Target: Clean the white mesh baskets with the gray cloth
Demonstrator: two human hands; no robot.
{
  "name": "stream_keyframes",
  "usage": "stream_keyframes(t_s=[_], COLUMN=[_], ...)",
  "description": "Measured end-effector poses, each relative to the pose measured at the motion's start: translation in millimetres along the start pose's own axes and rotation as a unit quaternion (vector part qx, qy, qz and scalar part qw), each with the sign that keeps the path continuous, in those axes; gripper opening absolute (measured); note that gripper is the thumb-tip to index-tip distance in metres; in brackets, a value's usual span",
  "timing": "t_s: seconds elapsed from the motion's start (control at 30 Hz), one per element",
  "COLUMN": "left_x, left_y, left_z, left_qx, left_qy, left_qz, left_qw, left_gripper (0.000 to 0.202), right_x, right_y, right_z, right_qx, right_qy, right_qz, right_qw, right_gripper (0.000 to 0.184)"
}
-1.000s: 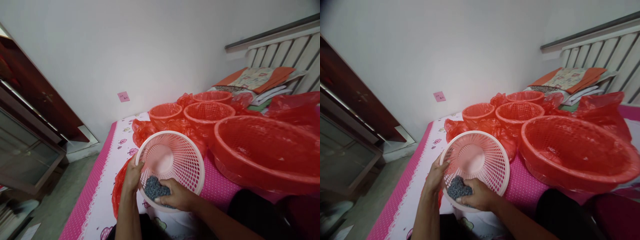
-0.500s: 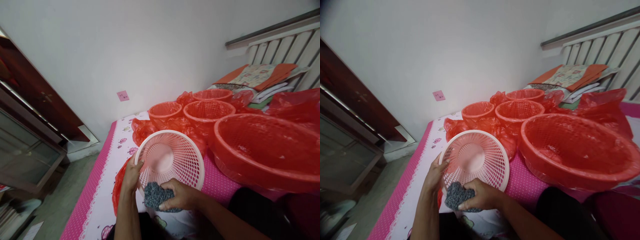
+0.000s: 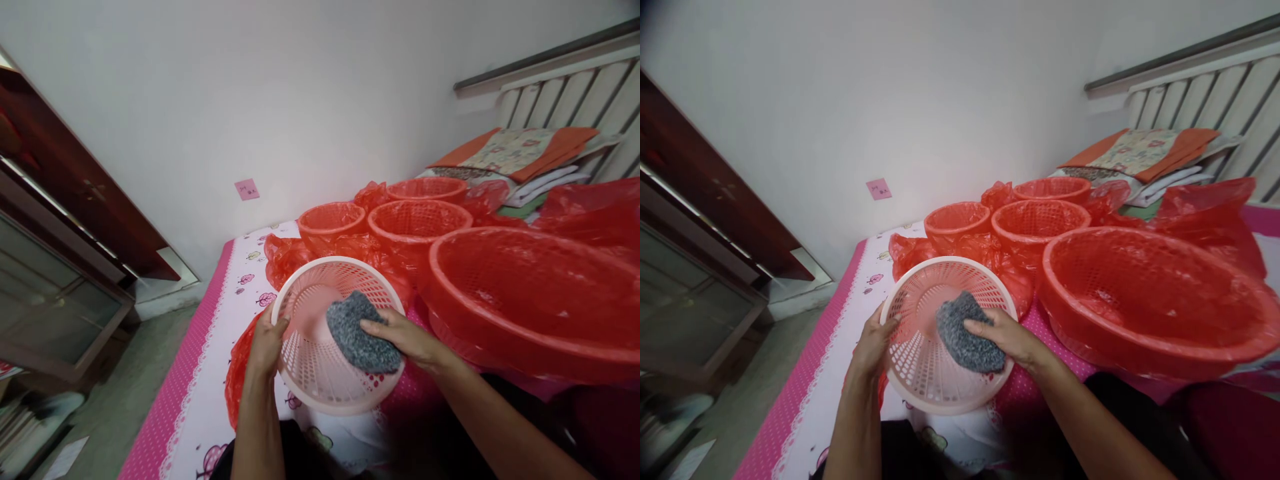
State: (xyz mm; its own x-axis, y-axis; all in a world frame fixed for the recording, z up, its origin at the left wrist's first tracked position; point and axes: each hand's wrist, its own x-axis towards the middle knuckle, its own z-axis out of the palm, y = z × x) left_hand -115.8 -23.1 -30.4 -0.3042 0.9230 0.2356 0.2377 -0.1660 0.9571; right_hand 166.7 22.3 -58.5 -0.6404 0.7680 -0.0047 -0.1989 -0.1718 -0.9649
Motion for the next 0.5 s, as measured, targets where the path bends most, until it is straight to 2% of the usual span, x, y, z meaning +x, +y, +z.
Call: stream_keyframes(t_s=[0.13,0.3,0.43,0.5], left_x=[2,1,1,1], left_y=[1,5,4,4], left_z=[1.0,2.6,2.3,2.4], left_qx=[-0.031,-0.02,-0.007,0.002], left_qy=[-0.014,-0.009,-0.015,-0.016], left_qz=[-0.01,-0.015,-0.01,-0.01], left_qw=[0.999,1.0,1.0,1.0], left_gripper=[0.048,0.048,0.05,0.05], right_x=[6,14,26,37], right_y=[8,20,15,7], right_z=[-5,-1,10,17], right_qx=[0.02,-0.023,-0.148,-0.264], right_qy=[0.079,0.119,0.129,0.138], right_qz=[-0.052,-0.11,-0.156,-0.176], right_qw=[0.995,0.986,0.968,0.938], right_gripper=[0.061,0.057,0.05,0.047])
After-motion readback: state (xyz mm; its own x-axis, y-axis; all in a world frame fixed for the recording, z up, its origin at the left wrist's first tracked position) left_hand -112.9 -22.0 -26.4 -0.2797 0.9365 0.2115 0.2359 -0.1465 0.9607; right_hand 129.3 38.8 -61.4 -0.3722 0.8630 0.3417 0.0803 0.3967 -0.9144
